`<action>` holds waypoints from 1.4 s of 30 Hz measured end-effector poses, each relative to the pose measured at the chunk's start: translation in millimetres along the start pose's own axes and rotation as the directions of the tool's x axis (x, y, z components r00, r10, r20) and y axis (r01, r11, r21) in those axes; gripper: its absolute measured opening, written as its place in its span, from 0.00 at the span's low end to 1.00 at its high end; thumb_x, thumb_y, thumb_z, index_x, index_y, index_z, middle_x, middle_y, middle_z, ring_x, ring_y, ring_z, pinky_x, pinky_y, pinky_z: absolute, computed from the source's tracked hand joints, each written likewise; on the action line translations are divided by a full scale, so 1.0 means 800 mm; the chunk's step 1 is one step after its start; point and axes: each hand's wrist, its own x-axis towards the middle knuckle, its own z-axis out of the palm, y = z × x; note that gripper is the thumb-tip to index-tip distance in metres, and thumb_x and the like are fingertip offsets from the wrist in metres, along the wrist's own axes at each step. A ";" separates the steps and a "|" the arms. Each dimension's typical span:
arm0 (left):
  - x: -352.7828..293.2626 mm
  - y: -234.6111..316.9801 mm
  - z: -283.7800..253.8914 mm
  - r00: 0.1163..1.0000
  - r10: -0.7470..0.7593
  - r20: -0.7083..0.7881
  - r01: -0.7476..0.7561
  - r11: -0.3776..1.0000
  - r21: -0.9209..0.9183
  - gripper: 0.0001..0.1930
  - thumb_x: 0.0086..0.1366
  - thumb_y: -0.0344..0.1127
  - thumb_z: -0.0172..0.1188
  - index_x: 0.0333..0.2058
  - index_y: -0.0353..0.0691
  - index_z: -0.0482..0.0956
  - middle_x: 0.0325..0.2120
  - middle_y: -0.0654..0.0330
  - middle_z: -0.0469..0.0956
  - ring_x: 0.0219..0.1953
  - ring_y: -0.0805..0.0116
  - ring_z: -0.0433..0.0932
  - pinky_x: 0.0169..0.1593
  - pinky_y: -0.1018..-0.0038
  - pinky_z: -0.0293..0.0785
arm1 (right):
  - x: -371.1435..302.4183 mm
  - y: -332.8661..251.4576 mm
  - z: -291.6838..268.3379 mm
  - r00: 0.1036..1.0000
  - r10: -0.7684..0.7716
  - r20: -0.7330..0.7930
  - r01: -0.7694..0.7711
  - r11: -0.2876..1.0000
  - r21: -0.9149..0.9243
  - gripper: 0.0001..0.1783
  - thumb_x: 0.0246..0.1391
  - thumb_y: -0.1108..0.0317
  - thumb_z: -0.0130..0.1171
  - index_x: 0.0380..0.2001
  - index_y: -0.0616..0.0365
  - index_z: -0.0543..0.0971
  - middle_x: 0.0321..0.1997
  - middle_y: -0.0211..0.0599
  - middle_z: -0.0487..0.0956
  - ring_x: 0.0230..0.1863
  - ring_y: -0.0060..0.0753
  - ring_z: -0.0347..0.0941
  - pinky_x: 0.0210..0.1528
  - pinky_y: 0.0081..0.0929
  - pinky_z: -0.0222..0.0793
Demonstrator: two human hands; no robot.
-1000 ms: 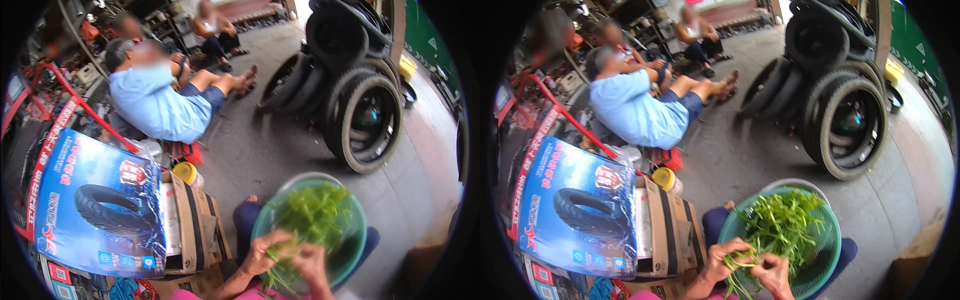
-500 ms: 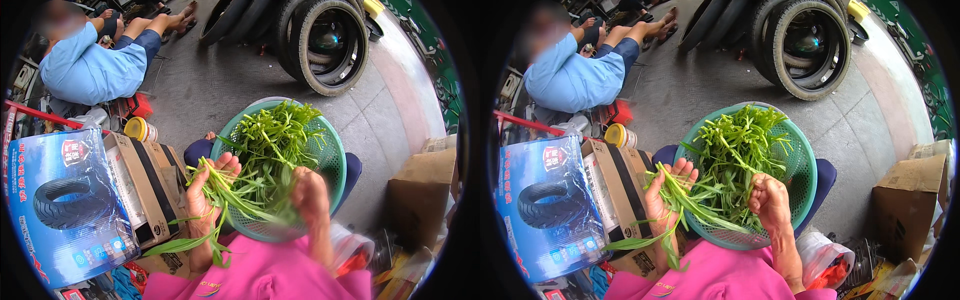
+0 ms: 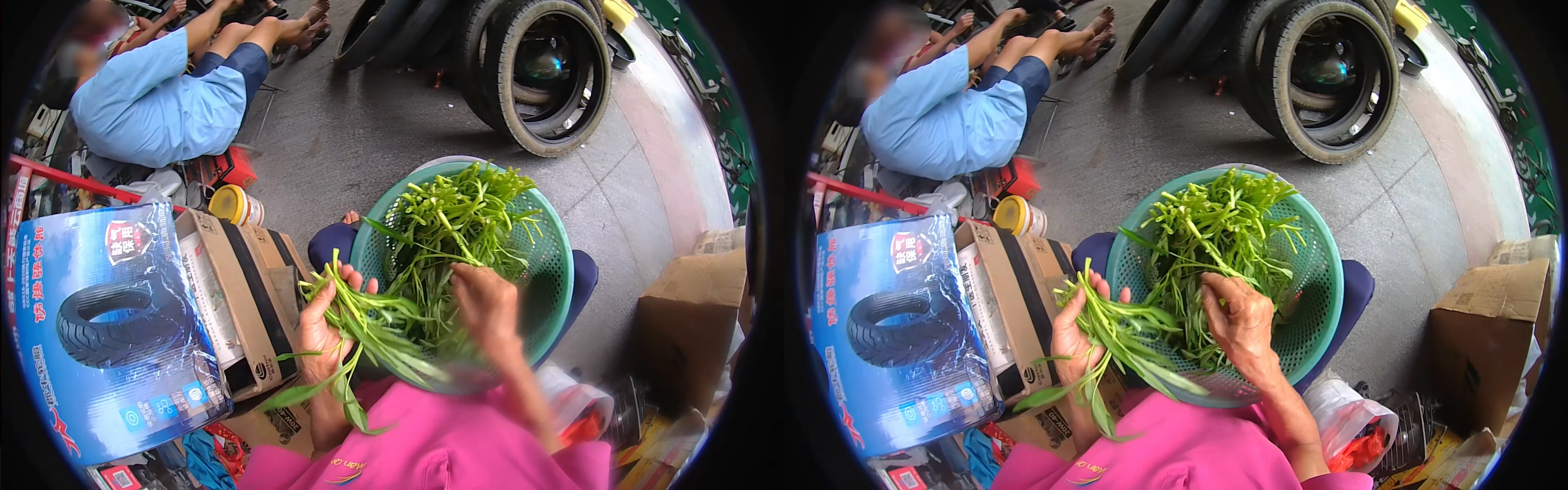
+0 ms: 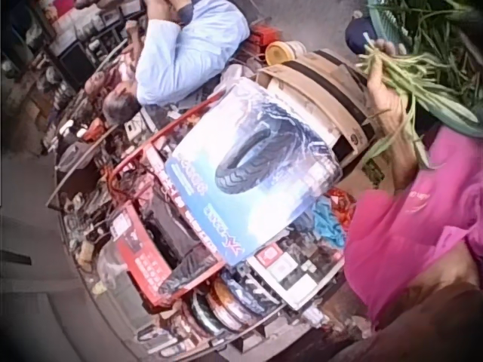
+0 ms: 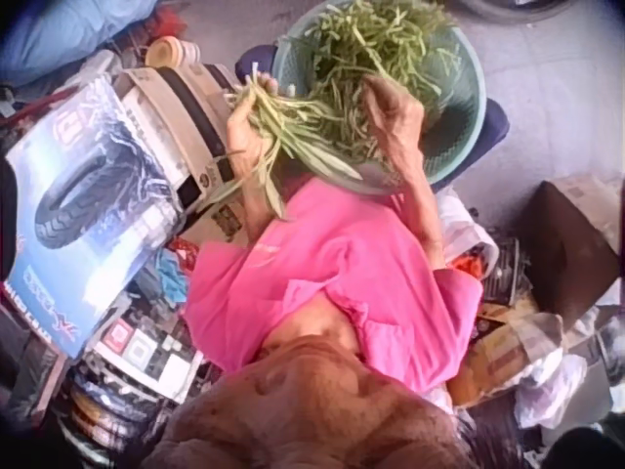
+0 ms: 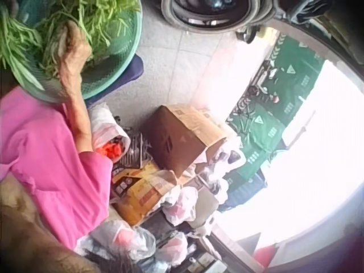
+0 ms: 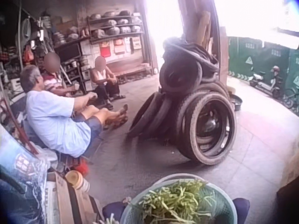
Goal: The person sits on the floor and picks through a basket of green leafy vegetables, snapping off stems and separating leaves by hand. The prepared greens are placed back into the basket.
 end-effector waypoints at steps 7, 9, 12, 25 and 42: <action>0.028 0.010 0.000 0.997 0.029 0.076 -0.011 0.974 -0.224 0.15 0.71 0.30 0.54 0.55 0.37 0.72 0.43 0.59 0.79 0.46 0.67 0.79 0.59 0.63 0.73 | -0.006 0.011 0.007 0.986 0.130 0.099 -0.091 0.941 -0.327 0.12 0.50 0.68 0.65 0.39 0.55 0.82 0.32 0.43 0.82 0.28 0.47 0.79 0.31 0.39 0.75; 0.033 0.008 -0.005 0.996 0.013 0.086 0.006 0.978 -0.210 0.15 0.71 0.31 0.54 0.55 0.36 0.72 0.38 0.61 0.78 0.38 0.70 0.78 0.51 0.68 0.76 | -0.010 0.010 0.004 0.993 0.096 0.075 -0.074 0.962 -0.262 0.08 0.49 0.69 0.65 0.34 0.55 0.83 0.29 0.41 0.81 0.26 0.44 0.79 0.29 0.37 0.74; 0.023 0.006 0.000 0.976 0.025 0.218 0.001 0.993 -0.120 0.16 0.70 0.33 0.56 0.53 0.34 0.72 0.30 0.65 0.73 0.29 0.74 0.70 0.39 0.74 0.71 | -0.007 -0.016 -0.016 0.992 0.098 0.079 -0.089 0.990 -0.113 0.04 0.46 0.72 0.67 0.29 0.57 0.84 0.23 0.39 0.78 0.22 0.38 0.77 0.26 0.34 0.71; -0.024 -0.039 0.075 0.779 -0.045 0.626 -0.626 -0.116 0.771 0.21 0.42 0.13 0.62 0.38 0.33 0.85 0.31 0.56 0.83 0.34 0.65 0.79 0.38 0.74 0.76 | 0.007 -0.064 -0.072 0.965 -0.228 0.127 0.236 0.970 -0.052 0.18 0.41 0.73 0.71 0.39 0.55 0.83 0.24 0.31 0.73 0.23 0.31 0.72 0.22 0.28 0.69; -0.039 -0.045 0.071 0.778 -0.026 0.628 -0.626 -0.105 0.772 0.21 0.42 0.12 0.63 0.38 0.35 0.85 0.29 0.55 0.83 0.31 0.64 0.81 0.36 0.74 0.77 | -0.016 -0.040 -0.071 0.956 -0.284 0.074 0.286 0.958 -0.019 0.14 0.35 0.79 0.65 0.30 0.59 0.79 0.20 0.32 0.71 0.17 0.30 0.70 0.18 0.28 0.66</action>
